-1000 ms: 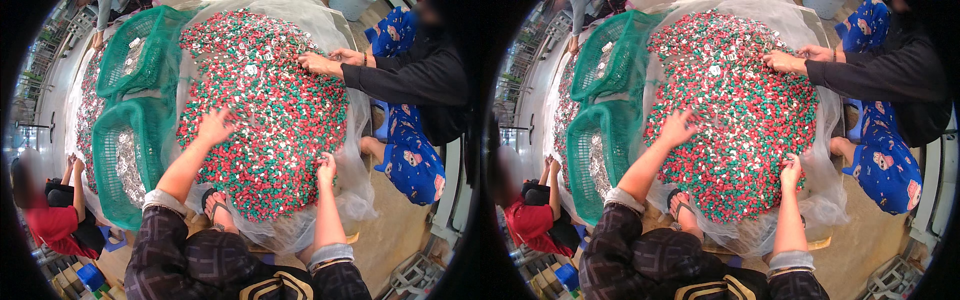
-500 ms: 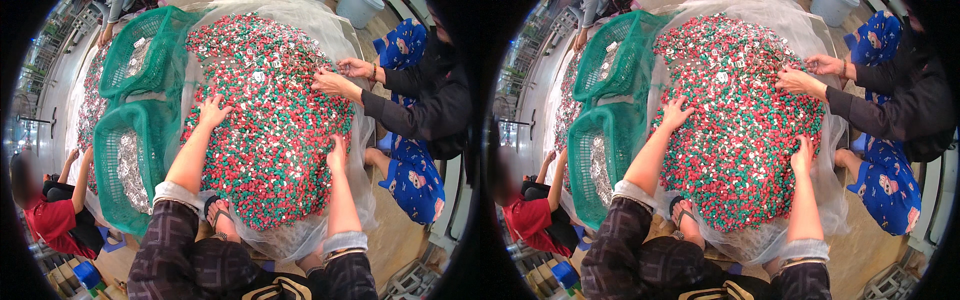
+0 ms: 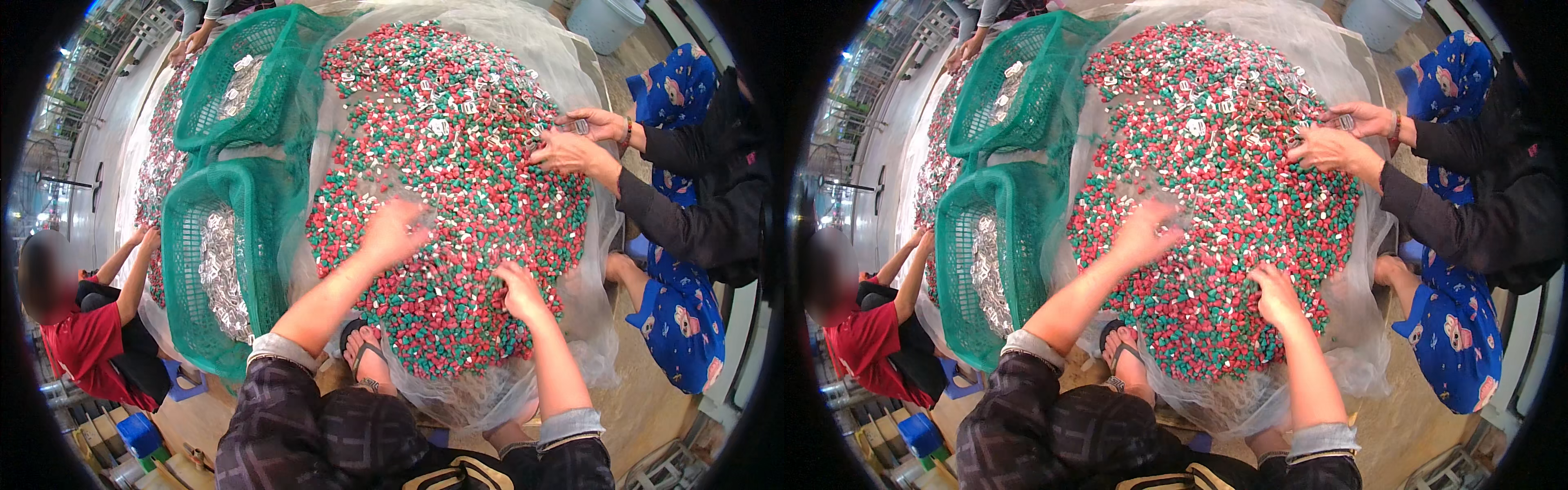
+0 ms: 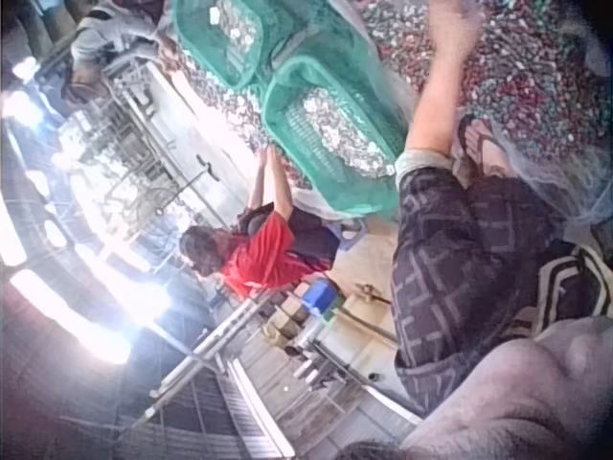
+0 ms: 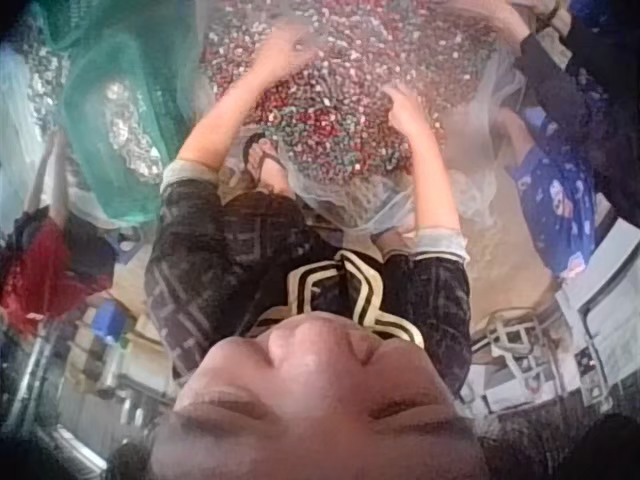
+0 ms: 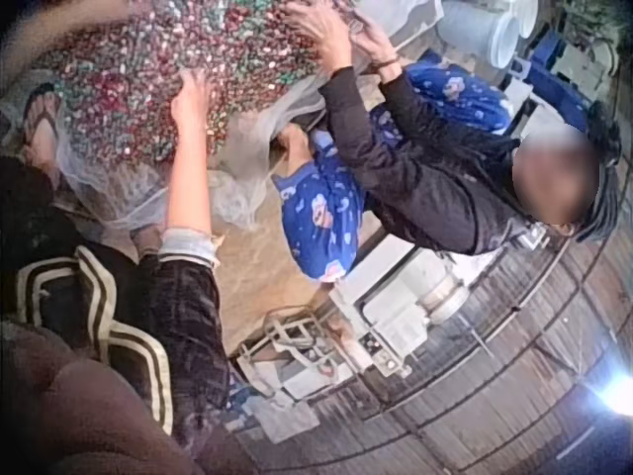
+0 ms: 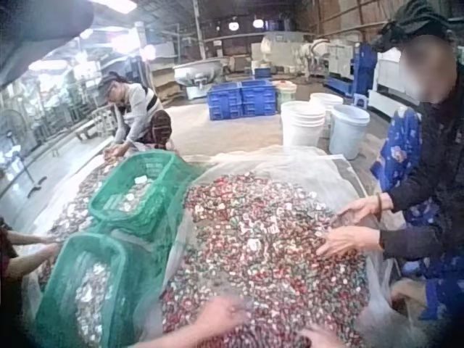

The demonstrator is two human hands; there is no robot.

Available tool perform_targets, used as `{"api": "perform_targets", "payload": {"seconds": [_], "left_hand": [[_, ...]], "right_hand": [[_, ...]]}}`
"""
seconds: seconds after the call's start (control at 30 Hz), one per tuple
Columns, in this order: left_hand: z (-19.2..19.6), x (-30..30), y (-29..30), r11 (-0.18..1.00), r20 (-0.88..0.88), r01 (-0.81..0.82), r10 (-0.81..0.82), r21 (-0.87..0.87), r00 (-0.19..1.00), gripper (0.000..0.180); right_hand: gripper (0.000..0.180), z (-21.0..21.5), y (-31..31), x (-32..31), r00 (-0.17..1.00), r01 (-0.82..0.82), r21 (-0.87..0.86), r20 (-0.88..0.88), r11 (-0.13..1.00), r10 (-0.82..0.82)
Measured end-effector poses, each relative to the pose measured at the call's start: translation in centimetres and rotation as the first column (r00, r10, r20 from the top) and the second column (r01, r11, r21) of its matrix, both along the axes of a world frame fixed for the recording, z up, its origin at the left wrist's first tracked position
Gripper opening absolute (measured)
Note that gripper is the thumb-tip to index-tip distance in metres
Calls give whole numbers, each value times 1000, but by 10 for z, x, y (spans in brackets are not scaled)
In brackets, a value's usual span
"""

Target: The person sits at a table and sorts small red, green, and white plastic pieces by hand, picking them from a large pile and placing them into green baskets. Other workers are also sorting nearby.

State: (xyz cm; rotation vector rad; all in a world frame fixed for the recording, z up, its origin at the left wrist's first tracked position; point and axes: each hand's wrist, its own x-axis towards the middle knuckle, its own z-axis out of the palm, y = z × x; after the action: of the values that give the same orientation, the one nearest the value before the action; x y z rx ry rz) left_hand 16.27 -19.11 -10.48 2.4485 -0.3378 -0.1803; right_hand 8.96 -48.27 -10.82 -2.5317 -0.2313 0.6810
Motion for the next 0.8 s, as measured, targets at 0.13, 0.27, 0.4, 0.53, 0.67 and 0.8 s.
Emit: {"api": "perform_targets", "payload": {"seconds": [0.13,0.27,0.4,0.53,0.67,0.8], "left_hand": [[-17,9,63,700,-9,-454,548,551,836,56],[-33,-19,22,910,-86,-234,278,341,957,57],[-5,-51,-43,976,-144,68,-39,205,989,59],[21,-64,-40,966,-190,148,-189,-211,964,57],[2,-53,37,954,98,-273,262,127,960,46],[-31,-77,78,687,-67,-535,643,492,763,57]], "right_hand": [[51,23,-6,-15,983,-54,94,-172,994,69],[51,32,-16,-3,971,221,195,-131,955,-198],[42,29,-23,13,927,359,239,17,902,-374],[32,42,-15,14,907,380,238,91,894,-411],[23,47,-31,9,808,543,225,121,809,-576],[19,43,-32,11,778,521,271,239,809,-581]]}}
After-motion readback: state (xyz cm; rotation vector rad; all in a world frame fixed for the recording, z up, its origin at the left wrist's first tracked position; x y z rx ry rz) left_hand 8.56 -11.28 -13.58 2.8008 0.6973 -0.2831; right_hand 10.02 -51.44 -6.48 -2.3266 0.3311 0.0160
